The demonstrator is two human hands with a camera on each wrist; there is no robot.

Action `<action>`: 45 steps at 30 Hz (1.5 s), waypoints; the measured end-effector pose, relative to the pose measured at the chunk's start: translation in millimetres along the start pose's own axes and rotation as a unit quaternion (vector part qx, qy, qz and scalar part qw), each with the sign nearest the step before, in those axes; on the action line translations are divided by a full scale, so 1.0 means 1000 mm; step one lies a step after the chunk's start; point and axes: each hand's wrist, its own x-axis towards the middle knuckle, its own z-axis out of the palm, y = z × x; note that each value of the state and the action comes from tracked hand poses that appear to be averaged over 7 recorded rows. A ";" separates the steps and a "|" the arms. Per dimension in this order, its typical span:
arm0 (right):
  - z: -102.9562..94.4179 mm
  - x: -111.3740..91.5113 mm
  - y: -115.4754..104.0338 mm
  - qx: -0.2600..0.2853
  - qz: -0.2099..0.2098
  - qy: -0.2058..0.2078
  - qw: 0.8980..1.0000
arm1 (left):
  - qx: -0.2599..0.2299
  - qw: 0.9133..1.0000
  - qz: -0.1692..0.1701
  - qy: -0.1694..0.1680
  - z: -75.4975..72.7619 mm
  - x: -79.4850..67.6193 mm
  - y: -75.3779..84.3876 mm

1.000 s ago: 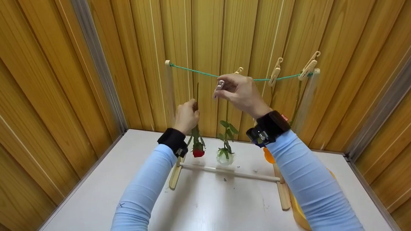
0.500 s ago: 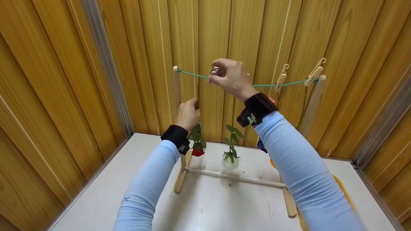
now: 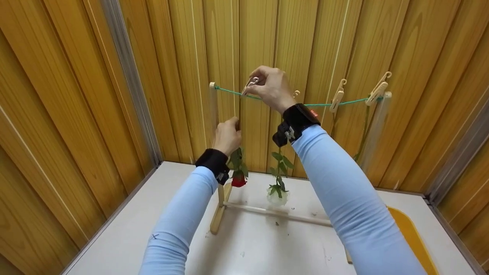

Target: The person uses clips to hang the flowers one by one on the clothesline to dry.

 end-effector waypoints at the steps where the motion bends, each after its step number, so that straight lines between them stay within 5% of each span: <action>1: 0.000 0.000 0.001 0.003 0.003 0.003 1.000 | 0.000 1.000 -0.001 -0.001 0.000 0.000 0.000; 9: 0.003 0.004 0.001 0.020 -0.009 0.033 0.999 | 0.002 1.000 0.013 0.005 -0.003 0.003 0.002; 28: 0.012 0.000 0.013 0.064 0.009 0.028 0.998 | -0.010 1.000 0.027 0.005 -0.005 0.005 0.007; 45: 0.011 0.001 0.010 -0.001 0.015 -0.001 1.000 | -0.029 1.000 0.001 -0.008 -0.007 0.003 0.012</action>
